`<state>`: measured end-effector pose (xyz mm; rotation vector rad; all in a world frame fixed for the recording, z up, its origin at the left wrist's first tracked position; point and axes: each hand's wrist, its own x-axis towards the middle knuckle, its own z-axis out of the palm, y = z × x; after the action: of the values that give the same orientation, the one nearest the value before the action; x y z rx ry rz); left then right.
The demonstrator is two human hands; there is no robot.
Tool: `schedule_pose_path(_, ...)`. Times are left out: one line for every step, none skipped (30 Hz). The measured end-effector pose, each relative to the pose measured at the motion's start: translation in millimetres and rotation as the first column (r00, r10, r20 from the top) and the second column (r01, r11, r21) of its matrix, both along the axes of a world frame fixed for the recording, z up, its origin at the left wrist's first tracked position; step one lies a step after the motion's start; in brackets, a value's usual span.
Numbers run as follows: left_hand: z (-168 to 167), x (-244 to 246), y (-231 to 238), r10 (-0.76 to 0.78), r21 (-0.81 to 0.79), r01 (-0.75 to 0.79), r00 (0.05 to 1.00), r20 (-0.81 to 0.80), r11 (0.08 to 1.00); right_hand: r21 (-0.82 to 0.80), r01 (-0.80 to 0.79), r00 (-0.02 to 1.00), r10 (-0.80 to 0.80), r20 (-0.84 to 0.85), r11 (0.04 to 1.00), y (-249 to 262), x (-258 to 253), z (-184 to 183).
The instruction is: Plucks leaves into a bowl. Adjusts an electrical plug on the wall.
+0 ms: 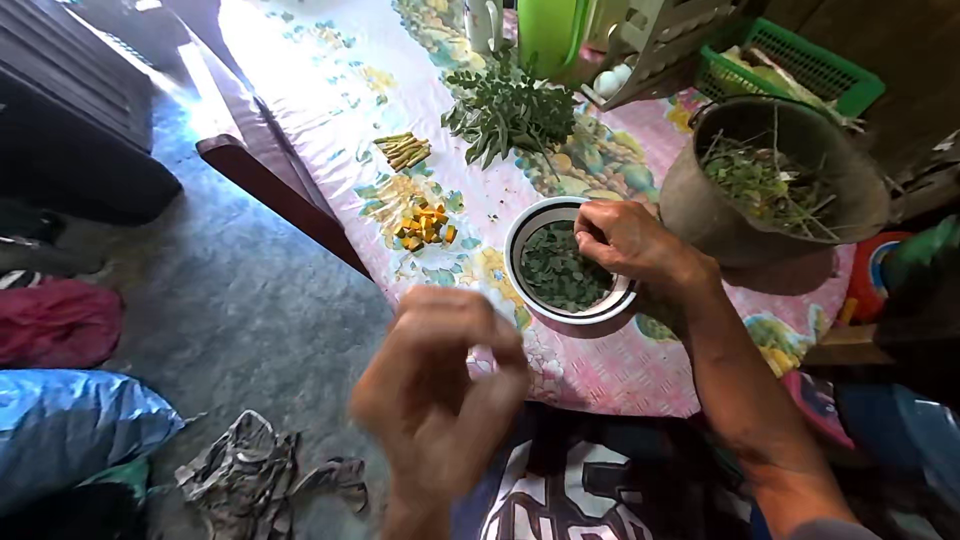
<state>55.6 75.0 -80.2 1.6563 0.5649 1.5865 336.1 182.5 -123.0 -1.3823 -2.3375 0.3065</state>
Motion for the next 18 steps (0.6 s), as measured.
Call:
schedule_pose_path(-14.6, 8.1, 13.8, 0.075, 0.011, -0.074, 0.995, -0.06, 0.997, 0.009, -0.006, 1.0, 0.006, -0.001, 1.0, -0.7, -0.6, -0.5)
schedule_pose_path(-27.0, 12.4, 22.9, 0.118, -0.006, -0.12, 0.986, -0.114, 0.993, 0.01, -0.014, 1.0, 0.014, 0.002, 1.0, -1.1, -2.6, -0.3)
schedule_pose_path(-36.8, 15.2, 28.4, 0.13, -0.042, -0.138, 0.981, -0.144, 0.99, -0.004, -0.021, 1.0, 0.021, 0.011, 1.0, -1.4, -5.9, -0.5)
schedule_pose_path(-44.1, 17.5, 31.1, 0.123, -0.087, -0.137, 0.981, -0.15, 0.987, -0.024, -0.028, 0.999, 0.029, 0.02, 0.999, -2.0, -9.7, -1.6)
schedule_pose_path(-49.8, 20.2, 32.4, 0.11, -0.128, -0.129, 0.983, -0.144, 0.983, -0.037, -0.04, 0.999, 0.041, 0.033, 0.999, -3.1, -13.5, -3.4)
schedule_pose_path(-54.7, 23.3, 33.7, 0.102, -0.152, -0.122, 0.986, -0.133, 0.981, -0.038, -0.051, 0.998, 0.053, 0.046, 0.998, -4.7, -16.7, -4.9)
schedule_pose_path(-59.4, 27.3, 36.4, 0.104, -0.157, -0.124, 0.986, -0.129, 0.98, -0.017, -0.062, 0.997, 0.062, 0.052, 0.998, -6.2, -18.5, -6.4)
schedule_pose_path(-64.5, 31.8, 41.0, 0.119, -0.138, -0.139, 0.982, -0.144, 0.981, 0.016, -0.069, 0.997, 0.068, 0.046, 0.997, -6.8, -17.9, -7.3)
schedule_pose_path(-70.6, 36.3, 46.5, 0.149, -0.098, -0.169, 0.971, -0.187, 0.981, 0.034, -0.073, 0.997, 0.072, 0.028, 0.997, -8.5, -15.0, -5.7)
schedule_pose_path(-76.8, 40.8, 51.6, 0.188, -0.042, -0.205, 0.949, -0.254, 0.978, 0.044, -0.071, 0.997, 0.071, 0.005, 0.996, -10.2, -11.4, -1.9)
schedule_pose_path(-82.2, 45.5, 55.6, 0.233, 0.018, -0.239, 0.92, -0.316, 0.971, 0.059, -0.063, 0.998, 0.064, -0.012, 0.996, -11.1, -8.2, 3.8)
schedule_pose_path(-87.4, 50.4, 58.0, 0.275, 0.068, -0.268, 0.897, -0.347, 0.961, 0.079, -0.043, 0.999, 0.045, -0.026, 0.996, -11.6, -6.2, 10.8)
schedule_pose_path(-93.1, 54.9, 58.5, 0.317, 0.101, -0.301, 0.882, -0.348, 0.948, 0.099, -0.012, 0.999, 0.016, -0.033, 0.995, -11.5, -4.6, 18.3)
schedule_pose_path(-99.8, 58.4, 58.1, 0.37, 0.133, -0.345, 0.873, -0.317, 0.929, 0.118, 0.023, 0.999, -0.019, -0.033, 0.993, -10.7, -3.1, 26.3)
schedule_pose_path(-105.9, 60.1, 57.7, 0.427, 0.164, -0.396, 0.863, -0.268, 0.903, 0.139, 0.062, 0.998, -0.059, -0.023, 0.988, -6.3, -1.8, 33.8)
schedule_pose_path(-109.4, 59.5, 57.5, 0.473, 0.18, -0.442, 0.854, -0.215, 0.879, 0.139, 0.107, 0.994, -0.109, 0.003, 0.984, 6.1, -0.7, 40.6)
schedule_pose_path(-110.8, 57.4, 57.9, 0.505, 0.187, -0.476, 0.847, -0.166, 0.859, 0.095, 0.162, 0.985, -0.166, 0.035, 0.982, 27.3, -0.3, 46.4)
schedule_pose_path(-111.6, 55.4, 58.8, 0.524, 0.182, -0.499, 0.843, -0.126, 0.847, 0.039, 0.221, 0.973, -0.223, 0.066, 0.975, 50.4, 0.1, 48.3)
